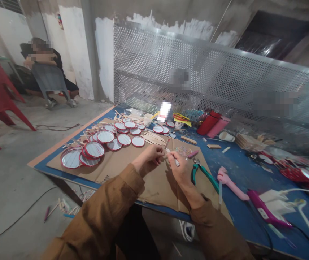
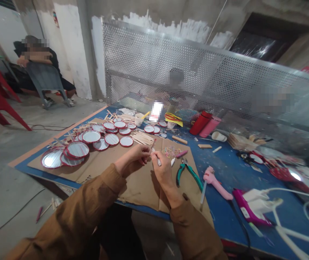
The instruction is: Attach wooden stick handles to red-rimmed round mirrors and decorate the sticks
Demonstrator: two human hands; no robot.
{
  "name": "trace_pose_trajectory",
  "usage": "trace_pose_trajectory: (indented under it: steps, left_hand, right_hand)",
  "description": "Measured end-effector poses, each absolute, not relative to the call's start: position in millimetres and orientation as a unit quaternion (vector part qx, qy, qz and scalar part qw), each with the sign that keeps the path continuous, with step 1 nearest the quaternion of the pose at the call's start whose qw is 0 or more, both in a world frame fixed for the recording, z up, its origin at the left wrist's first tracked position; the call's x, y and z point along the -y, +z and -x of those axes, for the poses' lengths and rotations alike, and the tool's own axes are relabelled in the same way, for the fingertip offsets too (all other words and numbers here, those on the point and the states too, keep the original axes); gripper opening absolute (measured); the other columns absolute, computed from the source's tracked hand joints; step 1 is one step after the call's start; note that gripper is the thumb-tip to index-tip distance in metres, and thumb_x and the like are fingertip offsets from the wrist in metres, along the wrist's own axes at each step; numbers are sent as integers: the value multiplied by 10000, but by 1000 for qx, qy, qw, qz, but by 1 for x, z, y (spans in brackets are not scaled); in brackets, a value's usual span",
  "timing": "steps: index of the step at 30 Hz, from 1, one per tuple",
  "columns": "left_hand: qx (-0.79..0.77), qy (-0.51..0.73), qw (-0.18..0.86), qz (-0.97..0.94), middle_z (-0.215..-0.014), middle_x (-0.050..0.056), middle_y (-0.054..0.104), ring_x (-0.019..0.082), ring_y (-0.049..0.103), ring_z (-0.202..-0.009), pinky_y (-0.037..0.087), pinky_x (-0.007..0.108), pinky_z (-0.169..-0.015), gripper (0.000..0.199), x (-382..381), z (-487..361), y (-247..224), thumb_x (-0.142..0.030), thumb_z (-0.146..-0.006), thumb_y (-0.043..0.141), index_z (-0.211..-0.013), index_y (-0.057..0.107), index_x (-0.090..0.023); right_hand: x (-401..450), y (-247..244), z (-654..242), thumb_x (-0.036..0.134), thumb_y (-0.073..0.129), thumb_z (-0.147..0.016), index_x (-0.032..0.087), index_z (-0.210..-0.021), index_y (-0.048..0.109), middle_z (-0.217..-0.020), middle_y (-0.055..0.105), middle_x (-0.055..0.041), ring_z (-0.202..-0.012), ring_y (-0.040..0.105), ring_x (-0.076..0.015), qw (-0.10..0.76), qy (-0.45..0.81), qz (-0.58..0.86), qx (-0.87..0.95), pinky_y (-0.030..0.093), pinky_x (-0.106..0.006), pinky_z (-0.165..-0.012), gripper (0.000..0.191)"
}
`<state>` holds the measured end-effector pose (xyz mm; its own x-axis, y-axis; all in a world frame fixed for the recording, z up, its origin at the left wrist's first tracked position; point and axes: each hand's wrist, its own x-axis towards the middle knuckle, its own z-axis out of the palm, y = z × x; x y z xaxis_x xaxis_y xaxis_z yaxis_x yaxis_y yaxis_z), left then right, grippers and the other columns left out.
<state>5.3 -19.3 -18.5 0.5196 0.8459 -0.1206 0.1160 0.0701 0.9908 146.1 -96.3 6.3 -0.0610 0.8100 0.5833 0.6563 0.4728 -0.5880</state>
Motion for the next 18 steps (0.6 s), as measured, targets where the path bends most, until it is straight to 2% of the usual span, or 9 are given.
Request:
trace_pose_trajectory:
  steps: [11,18]
  left_hand:
    - [-400,286,613,-619,-469,-44,507,84,532,-404,456,176,-443,76,21,-5,-13,-108,-795,556,-733,523,-138]
    - [-412,267,620,-612,-438,-43,495,94,529,-384,439,176,-428,77,21,-7,-12,-122,-814,549,-744,525,-144]
  right_hand:
    - [96,5,-147,376,475,-932,220,-739,585,-603,561,12,-623,540,-160,461,79,501,728,405,-259,-602,271]
    - [91,2,-152,404,468,-938,209,-805,613,-657,596,2,-636,549,-160,508,51,507,694,424,-273,-632,277]
